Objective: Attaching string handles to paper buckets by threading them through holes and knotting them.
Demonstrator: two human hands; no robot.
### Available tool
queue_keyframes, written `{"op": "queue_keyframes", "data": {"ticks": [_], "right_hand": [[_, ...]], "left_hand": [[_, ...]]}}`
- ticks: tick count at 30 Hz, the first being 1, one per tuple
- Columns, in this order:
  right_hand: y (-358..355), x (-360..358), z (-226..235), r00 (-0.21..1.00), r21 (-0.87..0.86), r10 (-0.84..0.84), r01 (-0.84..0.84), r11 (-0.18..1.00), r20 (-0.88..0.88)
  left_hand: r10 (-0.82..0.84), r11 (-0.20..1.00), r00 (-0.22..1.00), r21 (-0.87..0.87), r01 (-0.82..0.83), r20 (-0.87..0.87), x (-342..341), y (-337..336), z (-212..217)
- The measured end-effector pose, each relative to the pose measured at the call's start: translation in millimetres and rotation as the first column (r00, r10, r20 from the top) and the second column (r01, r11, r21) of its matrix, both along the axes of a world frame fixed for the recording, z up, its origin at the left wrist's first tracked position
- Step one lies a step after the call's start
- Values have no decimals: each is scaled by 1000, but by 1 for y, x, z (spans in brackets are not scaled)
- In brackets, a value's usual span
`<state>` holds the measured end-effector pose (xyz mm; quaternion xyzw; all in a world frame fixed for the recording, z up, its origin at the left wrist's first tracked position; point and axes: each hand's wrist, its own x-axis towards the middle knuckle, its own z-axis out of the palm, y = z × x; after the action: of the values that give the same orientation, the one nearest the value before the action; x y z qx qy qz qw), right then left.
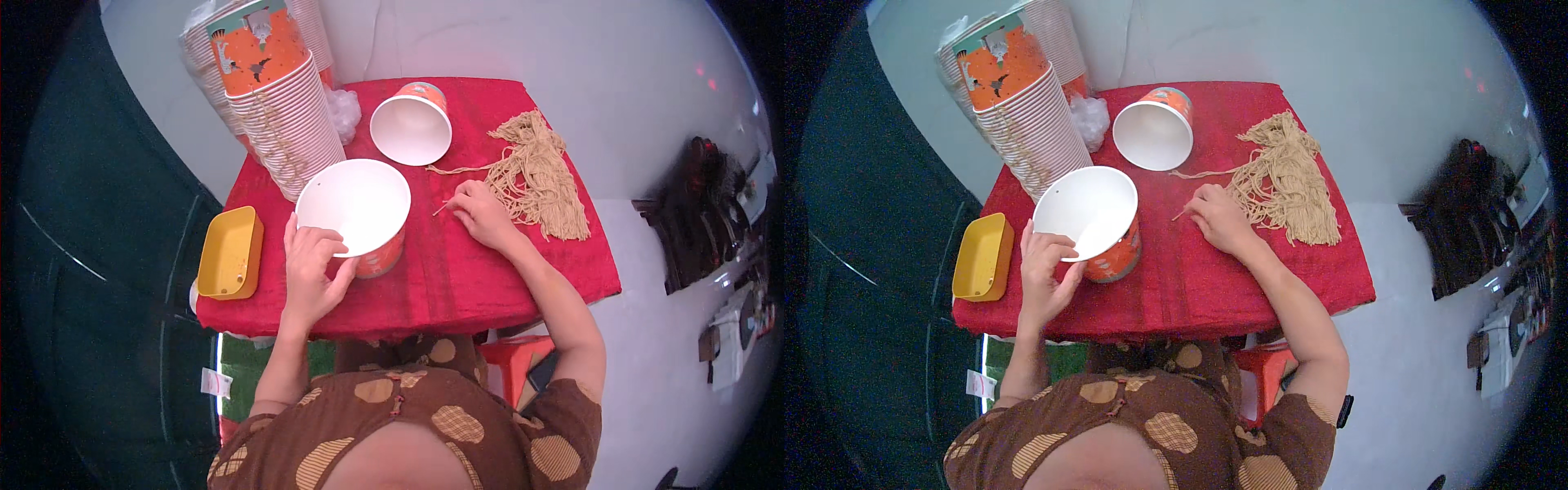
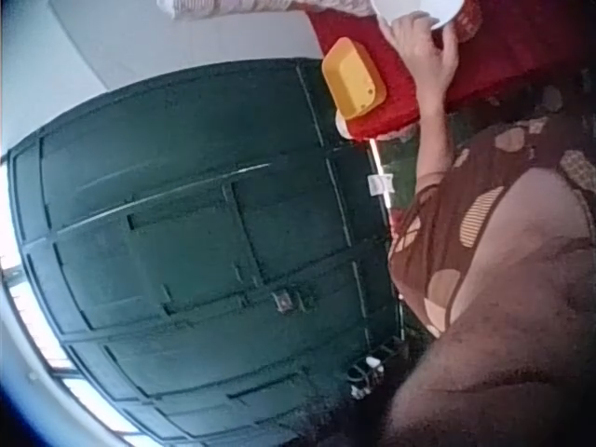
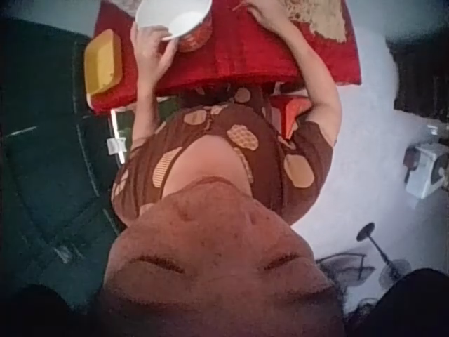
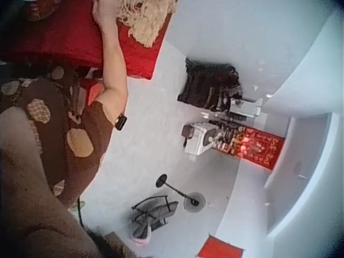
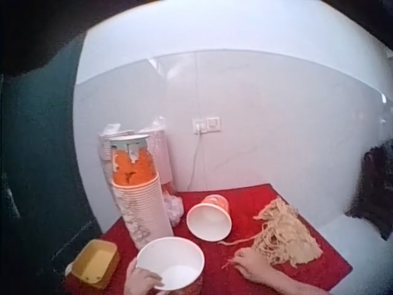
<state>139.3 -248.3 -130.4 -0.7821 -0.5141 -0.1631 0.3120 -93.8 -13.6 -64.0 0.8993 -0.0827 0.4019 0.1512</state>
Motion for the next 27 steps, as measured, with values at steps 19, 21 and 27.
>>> {"op": "queue_keyframes", "data": {"ticks": [19, 21, 27], "right_hand": [[21, -4, -8, 997, 6, 18, -18, 1000, 76], [16, -27, 2, 999, 109, 14, -18, 994, 37], [6, -92, 25, 972, 296, 147, -89, 951, -181]], "left_hand": [[18, 1000, 997, 5, -18, -75, 7, -4, 5], [24, 1000, 995, -18, -26, -97, 2, -8, 12], [8, 984, 995, -177, 11, 104, -11, -32, 20]]}}
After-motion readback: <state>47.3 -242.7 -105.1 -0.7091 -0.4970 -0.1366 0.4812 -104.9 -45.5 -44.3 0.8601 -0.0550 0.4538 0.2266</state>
